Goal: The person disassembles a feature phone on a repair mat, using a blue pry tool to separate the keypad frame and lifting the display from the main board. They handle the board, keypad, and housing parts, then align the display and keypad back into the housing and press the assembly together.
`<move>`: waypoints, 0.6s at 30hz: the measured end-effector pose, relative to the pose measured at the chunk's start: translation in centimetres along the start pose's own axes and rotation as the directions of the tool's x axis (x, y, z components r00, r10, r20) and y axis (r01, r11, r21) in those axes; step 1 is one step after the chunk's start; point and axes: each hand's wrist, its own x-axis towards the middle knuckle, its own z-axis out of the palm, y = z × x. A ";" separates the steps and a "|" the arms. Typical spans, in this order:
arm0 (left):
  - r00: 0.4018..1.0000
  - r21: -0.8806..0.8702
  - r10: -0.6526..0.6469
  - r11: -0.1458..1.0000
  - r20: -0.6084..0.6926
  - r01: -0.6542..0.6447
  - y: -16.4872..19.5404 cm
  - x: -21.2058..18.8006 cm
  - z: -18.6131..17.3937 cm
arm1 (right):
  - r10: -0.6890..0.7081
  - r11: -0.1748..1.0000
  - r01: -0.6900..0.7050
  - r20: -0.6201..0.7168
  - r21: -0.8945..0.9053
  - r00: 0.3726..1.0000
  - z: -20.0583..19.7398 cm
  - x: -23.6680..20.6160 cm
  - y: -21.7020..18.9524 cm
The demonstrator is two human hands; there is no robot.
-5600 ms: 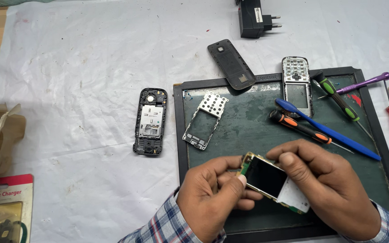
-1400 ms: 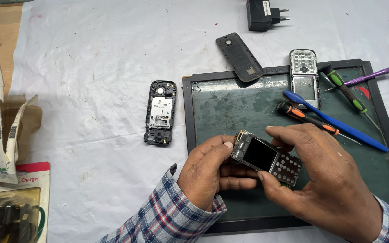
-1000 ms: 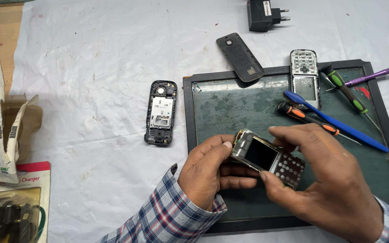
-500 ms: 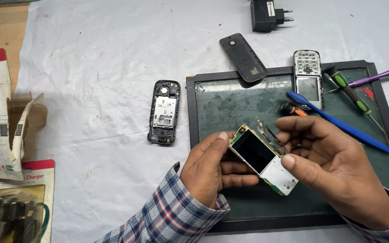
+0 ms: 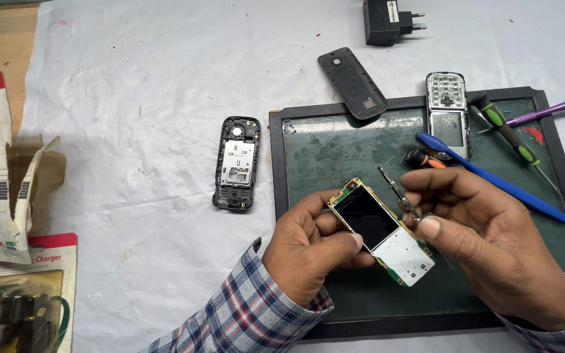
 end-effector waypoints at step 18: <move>1.000 0.033 0.006 0.999 0.005 -0.006 0.0 0.0 -0.2 | 0.007 1.000 -0.007 0.005 -0.017 1.000 -0.1 0.1 0.4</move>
